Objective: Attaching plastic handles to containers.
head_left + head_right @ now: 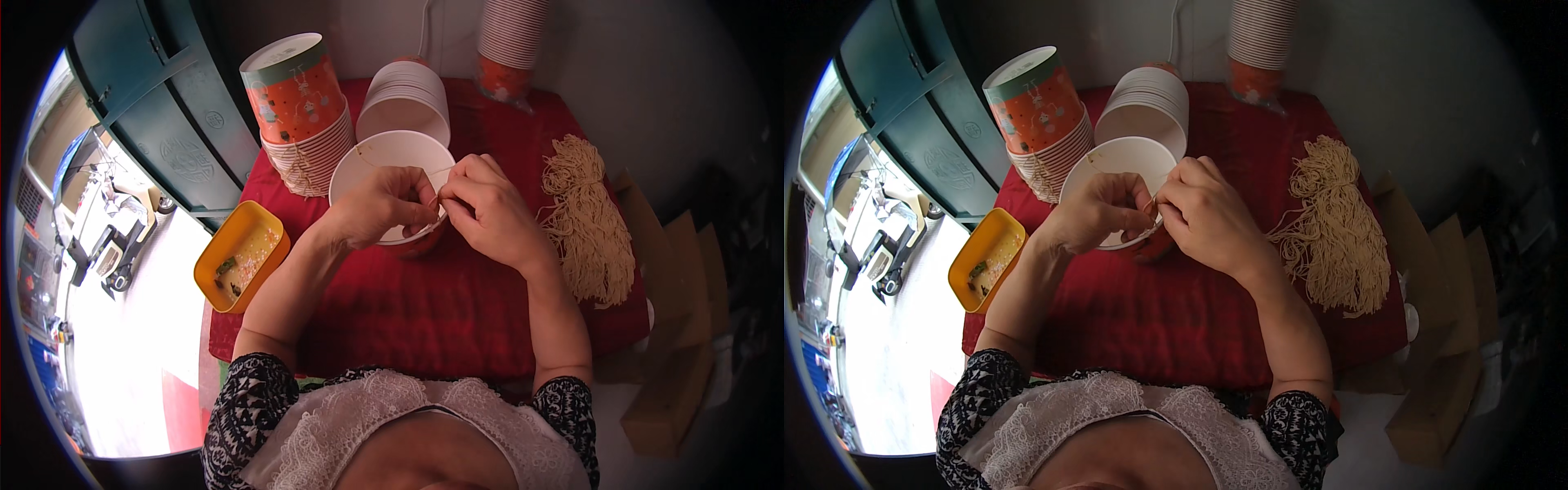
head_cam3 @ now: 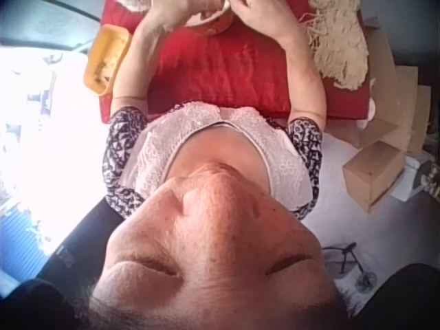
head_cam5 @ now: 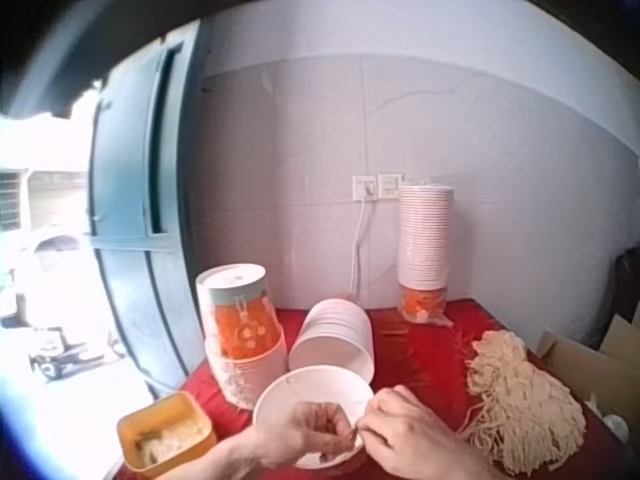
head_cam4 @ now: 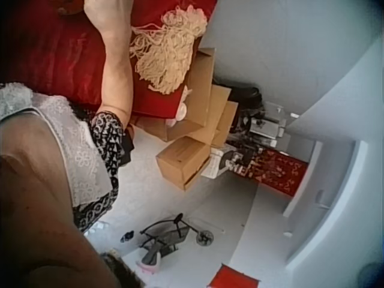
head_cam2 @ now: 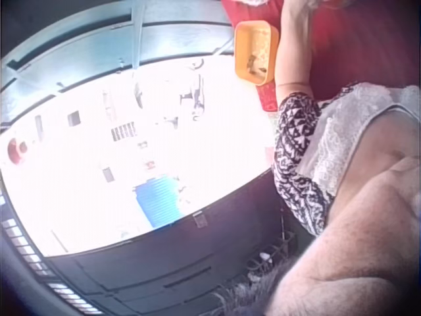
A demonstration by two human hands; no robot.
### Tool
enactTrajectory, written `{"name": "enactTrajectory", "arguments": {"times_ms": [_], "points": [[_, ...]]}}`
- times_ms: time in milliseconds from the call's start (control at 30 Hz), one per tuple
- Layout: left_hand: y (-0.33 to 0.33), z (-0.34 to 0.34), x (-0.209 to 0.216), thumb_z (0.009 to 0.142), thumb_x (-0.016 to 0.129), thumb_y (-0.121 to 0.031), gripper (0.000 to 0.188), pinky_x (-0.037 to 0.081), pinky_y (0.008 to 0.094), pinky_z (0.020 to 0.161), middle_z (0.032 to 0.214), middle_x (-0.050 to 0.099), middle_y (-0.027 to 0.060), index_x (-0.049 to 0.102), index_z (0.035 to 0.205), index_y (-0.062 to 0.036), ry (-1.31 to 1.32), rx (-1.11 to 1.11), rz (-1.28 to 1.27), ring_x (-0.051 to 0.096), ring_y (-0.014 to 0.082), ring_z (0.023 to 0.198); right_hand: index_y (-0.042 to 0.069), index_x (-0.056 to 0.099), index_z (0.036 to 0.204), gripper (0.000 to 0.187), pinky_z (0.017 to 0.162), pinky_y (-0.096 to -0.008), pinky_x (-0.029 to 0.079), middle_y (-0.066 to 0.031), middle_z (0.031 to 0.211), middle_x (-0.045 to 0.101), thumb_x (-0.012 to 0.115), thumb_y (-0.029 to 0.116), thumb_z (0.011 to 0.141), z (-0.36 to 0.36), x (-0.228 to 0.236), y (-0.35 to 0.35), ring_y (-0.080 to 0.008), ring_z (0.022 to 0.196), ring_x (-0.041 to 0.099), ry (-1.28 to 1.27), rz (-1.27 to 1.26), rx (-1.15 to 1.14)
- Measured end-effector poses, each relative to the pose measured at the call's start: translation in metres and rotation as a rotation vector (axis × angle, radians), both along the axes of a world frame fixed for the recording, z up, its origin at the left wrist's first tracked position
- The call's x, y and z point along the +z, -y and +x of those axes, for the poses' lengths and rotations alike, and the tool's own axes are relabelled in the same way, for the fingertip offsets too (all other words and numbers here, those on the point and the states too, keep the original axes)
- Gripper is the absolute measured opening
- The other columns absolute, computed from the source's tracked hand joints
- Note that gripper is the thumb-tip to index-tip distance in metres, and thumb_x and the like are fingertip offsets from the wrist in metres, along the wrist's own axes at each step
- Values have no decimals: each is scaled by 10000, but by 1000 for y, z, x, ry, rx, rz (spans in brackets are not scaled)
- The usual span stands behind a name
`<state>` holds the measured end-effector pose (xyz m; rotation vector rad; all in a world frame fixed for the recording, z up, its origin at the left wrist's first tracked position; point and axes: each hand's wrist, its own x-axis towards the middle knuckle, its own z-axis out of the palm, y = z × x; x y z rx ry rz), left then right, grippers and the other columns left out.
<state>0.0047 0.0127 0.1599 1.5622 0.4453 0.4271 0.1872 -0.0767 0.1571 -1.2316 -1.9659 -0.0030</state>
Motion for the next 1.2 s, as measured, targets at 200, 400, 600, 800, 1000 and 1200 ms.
{"name": "enactTrajectory", "arguments": {"times_ms": [200,400,600,800,1000,1200], "points": [[3,4,-13,792,655,20,112,469,265,612,763,616,50,577,865,-13,-11,92,309,585,137,665,-1,660,858,75,811,-365,483,-90,900,576,654,36,793,0,-2,-3,-257,887,544,14,12,-18],[12,14,-18,759,663,8,148,501,388,645,774,640,167,559,863,-6,31,360,854,648,334,727,-6,641,879,102,818,-396,478,-124,901,585,636,26,782,5,-15,-11,-292,886,544,62,-78,-34],[18,14,-22,776,628,18,138,499,388,684,853,626,159,570,901,7,-12,382,979,632,337,758,-7,626,847,88,815,-407,476,-133,898,586,630,26,766,3,-14,-9,-308,887,544,38,-95,-24],[29,10,-7,789,609,18,106,500,408,690,867,617,171,570,887,17,-74,409,962,629,364,784,-8,658,840,80,813,-403,475,-132,903,590,627,28,775,1,-9,-5,-299,885,543,8,-116,6],[22,7,-13,798,624,-9,103,504,410,680,880,625,175,565,880,9,-146,384,1028,634,366,797,-4,683,857,93,815,-385,480,-124,907,601,625,27,791,1,-10,-6,-285,878,543,5,-79,-30],[15,10,-21,813,641,-26,102,511,406,662,799,647,171,568,879,-1,-128,414,1071,651,361,761,19,686,941,152,907,-386,437,-92,1001,596,614,19,807,2,-22,-13,-270,978,519,13,-29,-48]]}}
